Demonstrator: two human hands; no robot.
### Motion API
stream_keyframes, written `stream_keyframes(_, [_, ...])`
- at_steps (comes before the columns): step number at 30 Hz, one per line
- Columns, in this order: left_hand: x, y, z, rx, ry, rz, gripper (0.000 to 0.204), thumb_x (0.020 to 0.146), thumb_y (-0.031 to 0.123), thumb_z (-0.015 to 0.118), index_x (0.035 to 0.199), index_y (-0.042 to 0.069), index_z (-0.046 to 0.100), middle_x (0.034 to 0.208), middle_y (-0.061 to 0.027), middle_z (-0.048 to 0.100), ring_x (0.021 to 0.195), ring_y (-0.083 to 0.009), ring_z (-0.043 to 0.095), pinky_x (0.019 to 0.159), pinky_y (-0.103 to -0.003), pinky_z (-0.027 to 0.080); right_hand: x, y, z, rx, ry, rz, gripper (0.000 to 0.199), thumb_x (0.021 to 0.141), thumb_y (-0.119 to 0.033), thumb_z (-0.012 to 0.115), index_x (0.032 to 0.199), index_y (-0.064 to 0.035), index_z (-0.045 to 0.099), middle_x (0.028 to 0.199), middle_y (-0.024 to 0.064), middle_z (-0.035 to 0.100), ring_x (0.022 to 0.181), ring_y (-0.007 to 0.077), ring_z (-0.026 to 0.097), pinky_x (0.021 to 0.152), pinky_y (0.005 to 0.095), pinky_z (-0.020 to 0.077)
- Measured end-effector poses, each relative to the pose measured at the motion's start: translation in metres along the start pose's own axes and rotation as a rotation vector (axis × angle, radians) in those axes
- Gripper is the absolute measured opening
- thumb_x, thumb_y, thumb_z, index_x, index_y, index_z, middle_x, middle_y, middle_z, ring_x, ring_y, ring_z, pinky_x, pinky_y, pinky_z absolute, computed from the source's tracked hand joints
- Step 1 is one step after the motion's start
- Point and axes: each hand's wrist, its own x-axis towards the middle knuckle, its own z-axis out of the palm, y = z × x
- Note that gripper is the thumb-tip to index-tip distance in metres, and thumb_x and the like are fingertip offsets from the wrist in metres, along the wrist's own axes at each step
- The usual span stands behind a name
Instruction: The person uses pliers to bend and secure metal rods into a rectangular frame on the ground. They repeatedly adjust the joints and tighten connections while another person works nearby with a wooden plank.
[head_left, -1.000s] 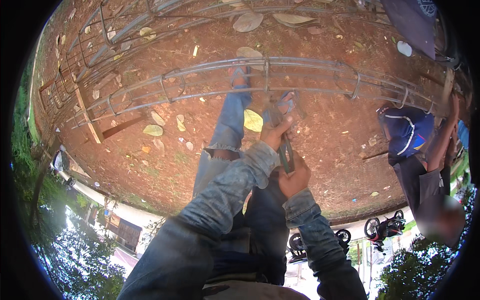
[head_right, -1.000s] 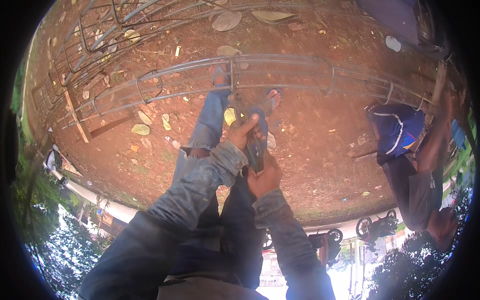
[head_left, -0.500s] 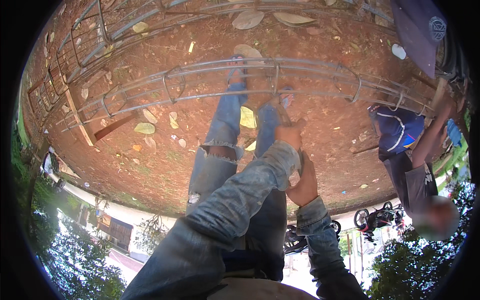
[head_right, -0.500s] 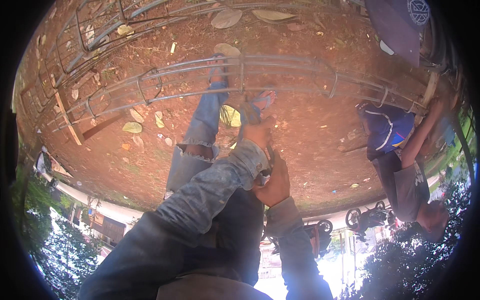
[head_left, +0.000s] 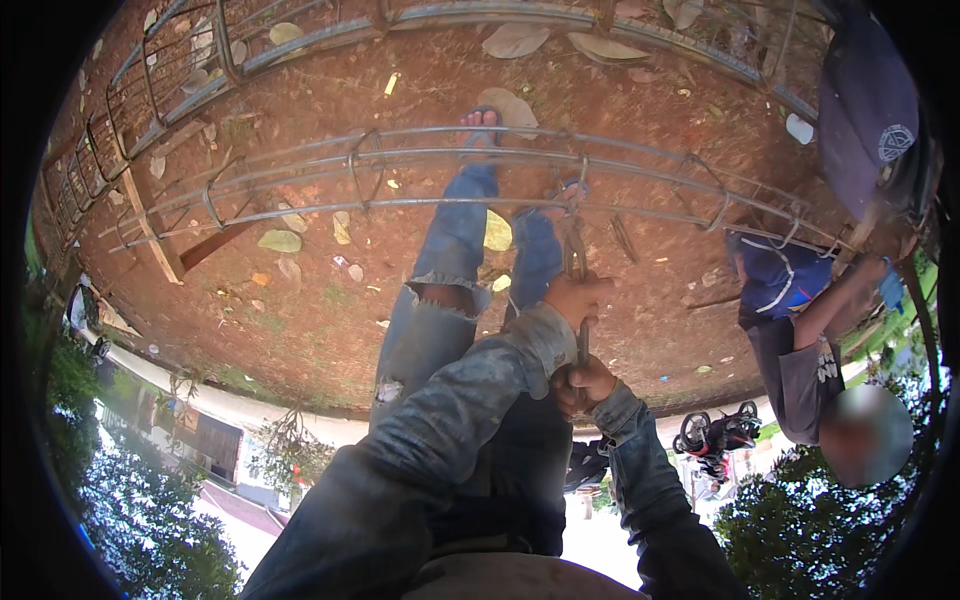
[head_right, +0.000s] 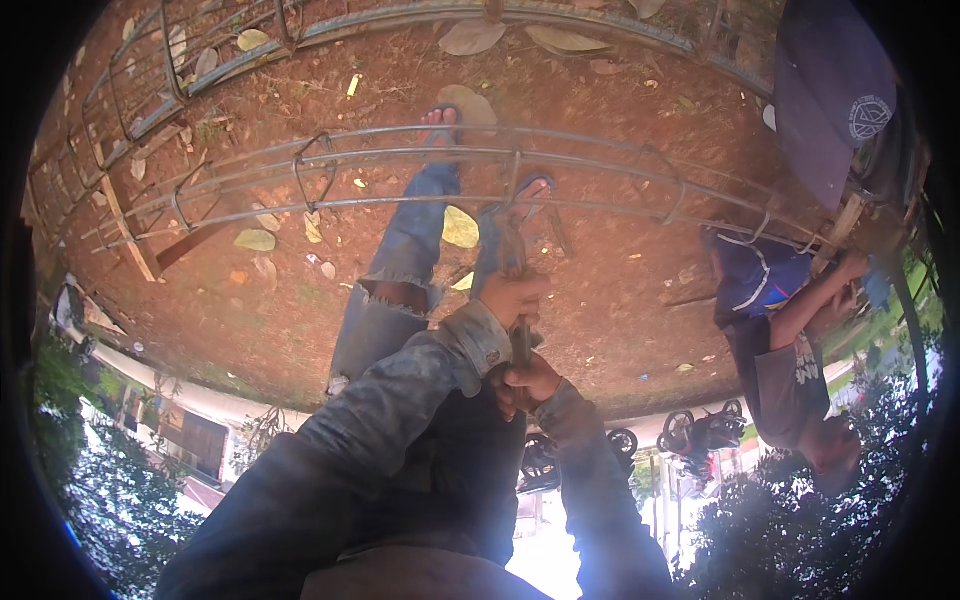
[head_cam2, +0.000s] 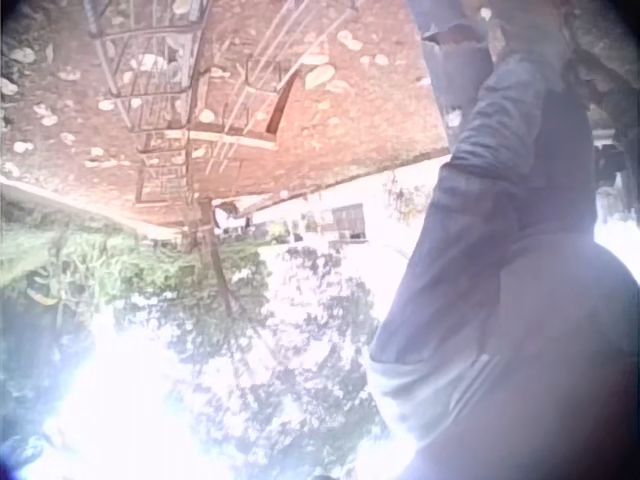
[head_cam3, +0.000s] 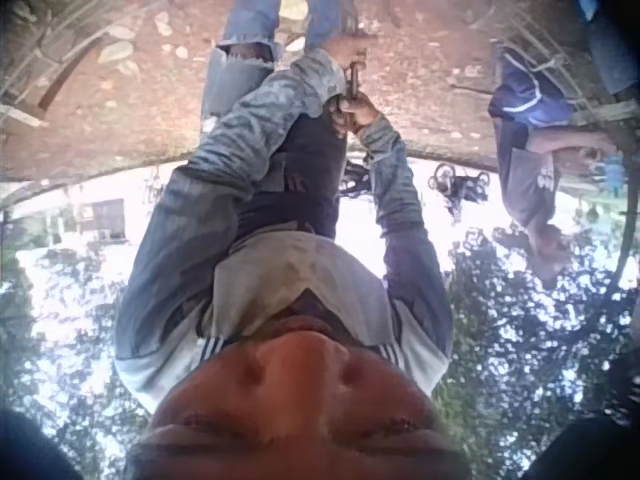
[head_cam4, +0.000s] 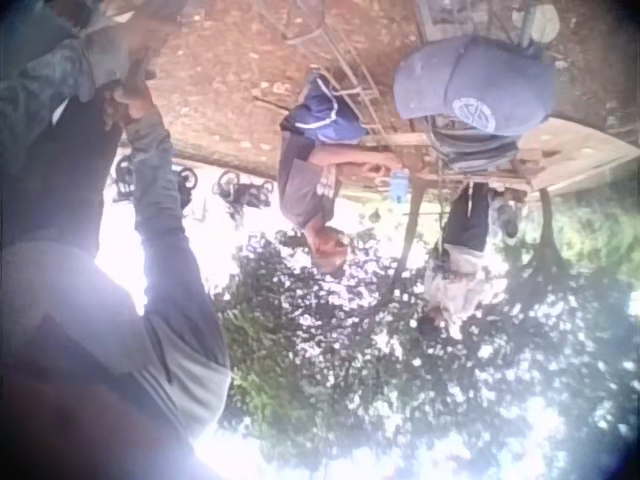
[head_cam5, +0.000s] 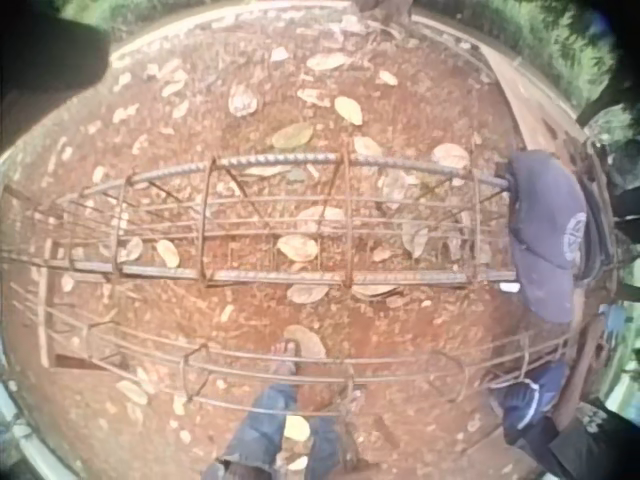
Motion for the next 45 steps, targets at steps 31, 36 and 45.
stream_keyframes(31, [-0.019, -0.047, 0.098, -0.095, 0.487, 0.602, 0.033, 0.088, 0.024, 0.057, 0.110, -0.002, 0.057, 0.100, -0.0094, 0.061, 0.087, -0.0187, 0.060, 0.066, -0.031, 0.051, -0.103, 0.017, -0.042, -0.950, 0.756, -0.671, 0.022, 0.076, 0.000, 0.050, 0.097, -0.0018, 0.049, 0.087, 0.0108, 0.058, 0.085, 0.0221, 0.058, 0.074, 0.0333, 0.0443])
stream_keyframes(36, [0.018, -0.056, 0.193, 1.210, 0.325, 1.572, 0.018, 0.084, 0.013, 0.059, 0.096, -0.001, 0.061, 0.090, -0.0105, 0.064, 0.082, -0.0197, 0.062, 0.066, -0.030, 0.050, -0.181, -0.022, -0.085, -0.535, 0.292, -0.549, 0.041, 0.075, -0.001, 0.049, 0.116, 0.0020, 0.046, 0.115, 0.0131, 0.053, 0.110, 0.0271, 0.048, 0.087, 0.0339, 0.0415])
stream_keyframes(45, [0.039, -0.096, 0.328, 1.026, 0.454, 1.731, 0.019, 0.080, 0.010, 0.060, 0.097, 0.001, 0.061, 0.091, -0.0127, 0.064, 0.082, -0.0263, 0.062, 0.072, -0.032, 0.049, -0.304, -0.110, -0.132, -1.142, 0.283, -0.782, 0.055, 0.077, -0.002, 0.048, 0.130, 0.0028, 0.035, 0.128, 0.0190, 0.042, 0.120, 0.0269, 0.040, 0.099, 0.0401, 0.0328])
